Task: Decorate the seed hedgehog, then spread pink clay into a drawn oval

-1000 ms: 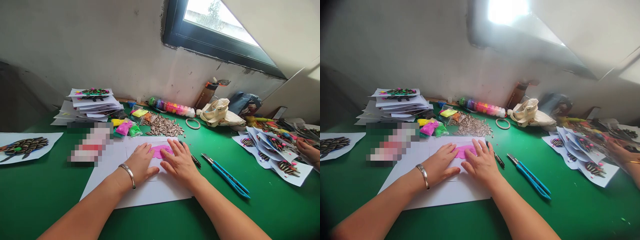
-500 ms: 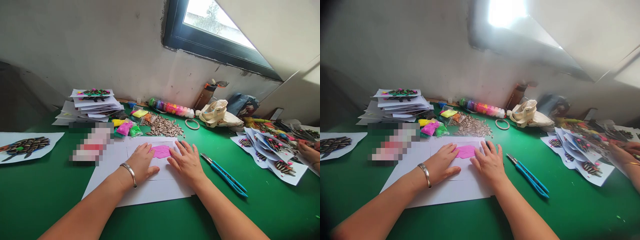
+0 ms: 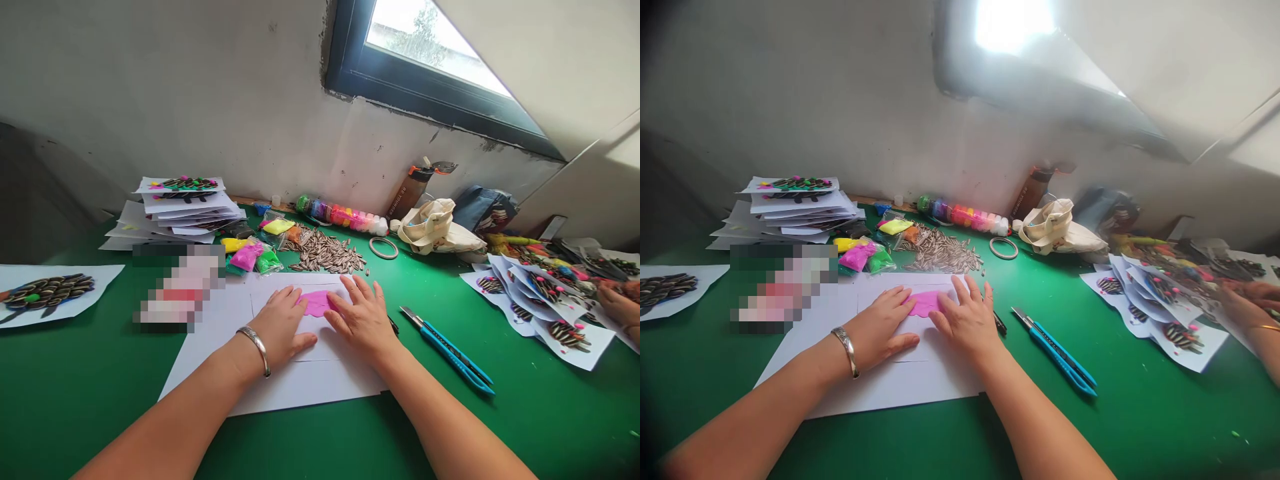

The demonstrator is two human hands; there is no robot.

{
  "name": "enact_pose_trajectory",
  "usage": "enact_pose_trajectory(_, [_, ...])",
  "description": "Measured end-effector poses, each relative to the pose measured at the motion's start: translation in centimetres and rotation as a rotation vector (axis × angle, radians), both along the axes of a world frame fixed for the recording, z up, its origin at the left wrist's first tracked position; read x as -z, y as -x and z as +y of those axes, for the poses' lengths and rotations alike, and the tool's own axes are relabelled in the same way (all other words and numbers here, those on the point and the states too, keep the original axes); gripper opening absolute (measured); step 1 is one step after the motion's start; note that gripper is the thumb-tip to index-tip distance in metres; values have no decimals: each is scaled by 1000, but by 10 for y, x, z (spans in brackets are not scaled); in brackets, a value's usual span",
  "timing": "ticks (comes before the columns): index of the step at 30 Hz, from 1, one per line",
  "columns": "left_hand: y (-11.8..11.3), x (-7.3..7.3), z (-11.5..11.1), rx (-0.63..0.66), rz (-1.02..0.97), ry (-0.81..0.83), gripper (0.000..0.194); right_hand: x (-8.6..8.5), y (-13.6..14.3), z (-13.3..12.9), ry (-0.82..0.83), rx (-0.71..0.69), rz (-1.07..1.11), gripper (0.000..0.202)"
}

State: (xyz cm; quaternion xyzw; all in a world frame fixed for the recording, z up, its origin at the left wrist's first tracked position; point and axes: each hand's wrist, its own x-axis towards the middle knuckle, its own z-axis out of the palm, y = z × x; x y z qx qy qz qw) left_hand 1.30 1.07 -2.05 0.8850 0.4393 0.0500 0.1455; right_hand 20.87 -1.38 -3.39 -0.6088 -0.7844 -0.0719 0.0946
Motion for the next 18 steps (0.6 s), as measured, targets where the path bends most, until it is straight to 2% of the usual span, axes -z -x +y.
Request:
enact_pose_trajectory(7, [2,4,1,7,-38,-14,56,6,-17,-5,-44,4,76,33])
enact_pose_trajectory(11, [2,5,0,9,-43,-26,57,9,-17,-6,-94,9,144,35])
enact_pose_trajectory(16, [2,3,0,19,-70,-50,48,2,-2,-12,-36,-173,77,40])
enact_pose_trajectory(18, [2,2,-1,28,-50,-55,48,-1,4,-14,5,-199,56,39])
